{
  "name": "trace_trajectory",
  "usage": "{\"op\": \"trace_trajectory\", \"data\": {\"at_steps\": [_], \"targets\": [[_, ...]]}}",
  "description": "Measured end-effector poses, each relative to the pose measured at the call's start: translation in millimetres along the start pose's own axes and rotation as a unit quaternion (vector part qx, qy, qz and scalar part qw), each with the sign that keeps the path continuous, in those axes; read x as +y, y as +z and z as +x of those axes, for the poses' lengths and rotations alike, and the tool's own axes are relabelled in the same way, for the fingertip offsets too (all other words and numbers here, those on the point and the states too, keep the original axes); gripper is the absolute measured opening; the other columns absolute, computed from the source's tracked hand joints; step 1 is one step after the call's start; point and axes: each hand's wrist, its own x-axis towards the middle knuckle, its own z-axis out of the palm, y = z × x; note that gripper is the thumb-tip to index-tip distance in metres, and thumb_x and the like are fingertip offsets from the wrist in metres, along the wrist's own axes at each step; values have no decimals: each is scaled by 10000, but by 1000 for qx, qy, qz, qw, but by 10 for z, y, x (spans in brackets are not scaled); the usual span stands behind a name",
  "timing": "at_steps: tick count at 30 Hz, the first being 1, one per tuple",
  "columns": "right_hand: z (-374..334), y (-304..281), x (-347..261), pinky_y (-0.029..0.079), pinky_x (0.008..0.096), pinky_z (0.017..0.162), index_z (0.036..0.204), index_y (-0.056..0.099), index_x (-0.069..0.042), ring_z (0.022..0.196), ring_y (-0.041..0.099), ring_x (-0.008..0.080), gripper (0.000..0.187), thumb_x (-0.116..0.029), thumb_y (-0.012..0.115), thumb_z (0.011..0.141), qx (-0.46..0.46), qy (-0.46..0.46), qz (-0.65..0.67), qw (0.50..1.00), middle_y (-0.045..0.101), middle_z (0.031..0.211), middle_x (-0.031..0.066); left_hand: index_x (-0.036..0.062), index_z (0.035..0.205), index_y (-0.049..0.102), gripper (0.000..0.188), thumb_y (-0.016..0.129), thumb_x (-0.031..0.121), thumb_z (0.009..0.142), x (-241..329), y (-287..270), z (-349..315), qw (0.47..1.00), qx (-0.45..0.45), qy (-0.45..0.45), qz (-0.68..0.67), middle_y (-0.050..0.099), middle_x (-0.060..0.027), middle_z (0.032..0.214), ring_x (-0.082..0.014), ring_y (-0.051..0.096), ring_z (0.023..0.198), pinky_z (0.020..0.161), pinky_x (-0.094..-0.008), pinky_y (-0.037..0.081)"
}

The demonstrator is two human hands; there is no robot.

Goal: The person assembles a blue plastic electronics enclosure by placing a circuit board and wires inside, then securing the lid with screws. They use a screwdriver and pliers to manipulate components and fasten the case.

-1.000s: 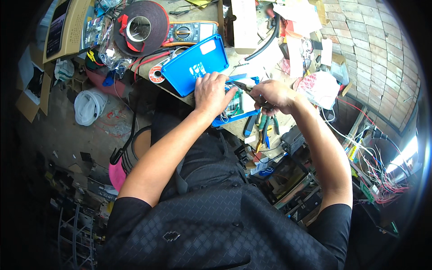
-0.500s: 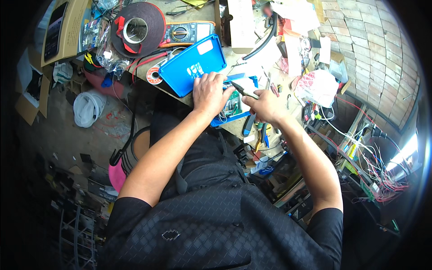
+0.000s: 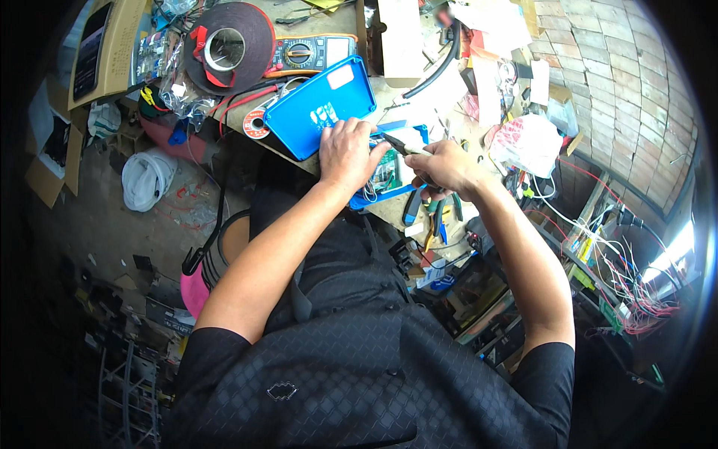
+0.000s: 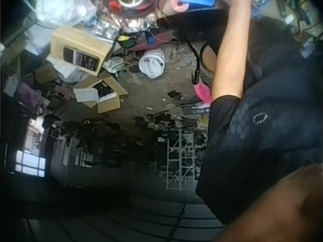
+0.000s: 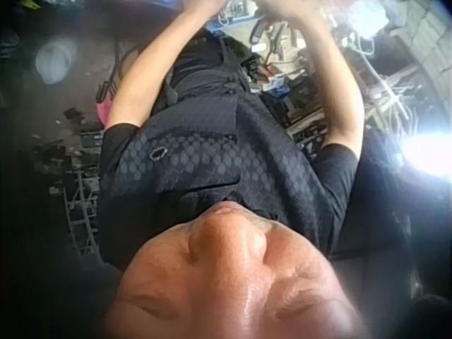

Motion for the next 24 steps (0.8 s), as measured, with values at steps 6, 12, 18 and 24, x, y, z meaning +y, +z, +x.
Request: {"op": "trace_trajectory", "data": {"at_steps": [6,12,18,24], "targets": [[1,2,-31,482,310,433,1016,666,50,569,693,189,337,-286,695,1041,5,-3,11,1000,726,846,136,111,1122,742,372,835,402,910,-5,-3,2,1000,4,7,4,713,-78,1093,-305,662,1078,951,-447,461],[-39,-21,-154,547,323,485,1081,685,73,602,720,207,375,-300,672,1047,4,1,-40,999,747,882,146,107,1144,748,386,831,408,918,12,-19,-2,1000,-2,5,9,715,-84,1101,-308,661,1083,958,-447,459],[-84,-38,-292,562,353,522,1050,696,92,627,730,245,403,-309,660,1040,15,-2,-98,995,733,830,172,108,1126,753,371,831,407,919,22,-8,3,1000,-5,-2,7,715,-86,1096,-309,661,1090,959,-450,458],[-62,121,-147,566,514,995,1079,775,80,1059,743,476,506,-401,655,973,141,-98,-265,949,739,1021,363,114,1126,754,374,837,408,911,40,-29,10,1000,-14,-13,5,716,-84,1102,-309,661,1094,958,-450,458]]}}
